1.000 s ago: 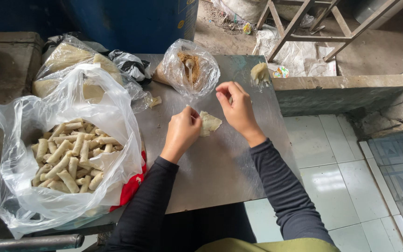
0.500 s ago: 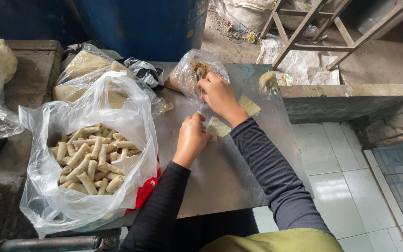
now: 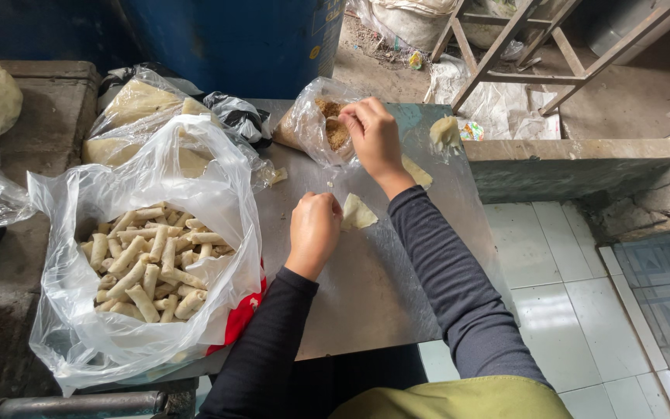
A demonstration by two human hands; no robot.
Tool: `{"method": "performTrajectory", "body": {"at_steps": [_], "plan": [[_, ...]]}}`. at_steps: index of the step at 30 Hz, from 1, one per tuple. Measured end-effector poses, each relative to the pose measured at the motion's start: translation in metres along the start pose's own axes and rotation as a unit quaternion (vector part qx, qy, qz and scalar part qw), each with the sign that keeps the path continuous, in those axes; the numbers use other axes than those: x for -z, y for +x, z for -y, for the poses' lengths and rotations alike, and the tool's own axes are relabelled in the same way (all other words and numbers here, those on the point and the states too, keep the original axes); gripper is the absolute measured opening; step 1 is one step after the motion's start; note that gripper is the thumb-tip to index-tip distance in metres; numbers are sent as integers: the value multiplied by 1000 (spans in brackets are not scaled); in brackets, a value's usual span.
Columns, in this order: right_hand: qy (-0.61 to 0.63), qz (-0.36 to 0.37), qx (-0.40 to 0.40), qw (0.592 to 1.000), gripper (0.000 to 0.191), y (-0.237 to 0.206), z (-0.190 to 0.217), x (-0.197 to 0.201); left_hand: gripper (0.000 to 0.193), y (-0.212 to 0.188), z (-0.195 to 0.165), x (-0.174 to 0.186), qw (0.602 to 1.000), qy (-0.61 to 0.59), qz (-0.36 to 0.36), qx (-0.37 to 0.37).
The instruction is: The person pinches pieces from a block of dough, presses each piece into a thin wrapper on the metal table, spoons brown filling from a plastic bag onto the wrapper, folds the wrapper over the filling, and places the folded pastry into a plastic bag filled with finished pastries.
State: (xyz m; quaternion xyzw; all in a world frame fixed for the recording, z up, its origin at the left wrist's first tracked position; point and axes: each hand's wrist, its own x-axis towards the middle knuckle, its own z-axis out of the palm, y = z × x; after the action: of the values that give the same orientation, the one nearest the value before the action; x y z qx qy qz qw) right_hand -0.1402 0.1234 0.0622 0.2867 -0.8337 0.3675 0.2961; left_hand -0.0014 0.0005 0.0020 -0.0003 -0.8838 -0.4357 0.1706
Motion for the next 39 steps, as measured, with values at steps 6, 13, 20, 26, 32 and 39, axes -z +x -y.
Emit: {"method": "performTrajectory", "body": {"at_steps": [6, 13, 20, 26, 32, 39], "plan": [[9, -38, -19, 999, 12, -2, -16, -5, 10, 5, -3, 2, 999, 7, 3, 40], [130, -63, -195, 970, 20, -9, -30, -17, 12, 6, 4, -1, 1000, -18, -1, 26], [180, -98, -288, 935, 20, -7, -33, -12, 9, 8, 2, 3, 999, -26, -2, 29], [321, -137, -318, 882, 20, -16, -38, 17, 9, 8, -2, 8, 999, -7, 0, 34], [445, -110, -341, 821, 18, -62, -33, 78, 11, 7, -1, 9, 999, -8, 17, 50], [430, -39, -398, 809, 18, -139, -18, 89, 14, 9, -1, 13, 995, -25, 56, 81]]}}
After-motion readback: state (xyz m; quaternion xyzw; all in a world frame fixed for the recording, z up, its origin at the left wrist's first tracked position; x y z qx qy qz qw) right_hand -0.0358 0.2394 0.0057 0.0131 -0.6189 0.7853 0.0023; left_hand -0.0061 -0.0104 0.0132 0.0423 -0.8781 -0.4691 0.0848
